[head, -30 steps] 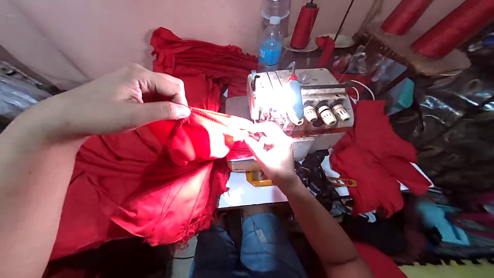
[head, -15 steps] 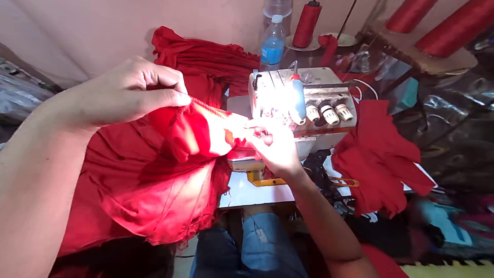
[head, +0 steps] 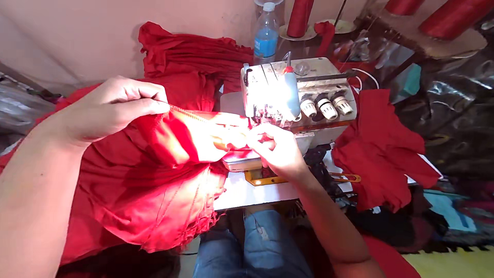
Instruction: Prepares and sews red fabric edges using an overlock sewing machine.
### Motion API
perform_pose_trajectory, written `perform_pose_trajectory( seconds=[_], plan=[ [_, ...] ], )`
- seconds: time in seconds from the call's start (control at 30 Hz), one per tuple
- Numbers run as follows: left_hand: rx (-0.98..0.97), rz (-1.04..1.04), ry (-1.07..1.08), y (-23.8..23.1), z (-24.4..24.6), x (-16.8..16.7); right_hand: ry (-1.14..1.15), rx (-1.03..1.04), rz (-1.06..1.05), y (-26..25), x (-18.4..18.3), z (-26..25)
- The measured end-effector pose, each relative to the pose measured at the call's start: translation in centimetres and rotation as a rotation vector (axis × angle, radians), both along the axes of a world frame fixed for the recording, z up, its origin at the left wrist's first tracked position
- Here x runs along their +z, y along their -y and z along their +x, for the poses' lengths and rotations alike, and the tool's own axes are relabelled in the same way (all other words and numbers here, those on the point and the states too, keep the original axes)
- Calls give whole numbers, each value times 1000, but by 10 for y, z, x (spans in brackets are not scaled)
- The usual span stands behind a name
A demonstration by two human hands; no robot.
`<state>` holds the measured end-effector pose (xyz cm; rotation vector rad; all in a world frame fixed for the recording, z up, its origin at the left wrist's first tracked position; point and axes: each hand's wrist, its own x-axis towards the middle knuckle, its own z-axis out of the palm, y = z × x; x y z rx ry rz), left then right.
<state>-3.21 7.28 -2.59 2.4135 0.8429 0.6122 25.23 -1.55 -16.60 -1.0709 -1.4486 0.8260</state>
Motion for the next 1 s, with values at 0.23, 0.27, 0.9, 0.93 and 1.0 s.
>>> perform_pose_trajectory(
  seconds=[0.23,0.27,0.9,0.93,1.0],
  plan=[
    [-227,21,-82,-4,-3,14,20,9,93,-1,16,-16],
    [-227,24,-86,-5,-5,14,11,19,104,-1,18,-17],
    [-239,231,-64,0,31,24,143,85,104,0,34,19],
    [-225,250,-62,-1,36,25,166,66,105,1,36,22],
    [-196,279,-55,0,47,26,200,34,139,3,33,28]
  ],
)
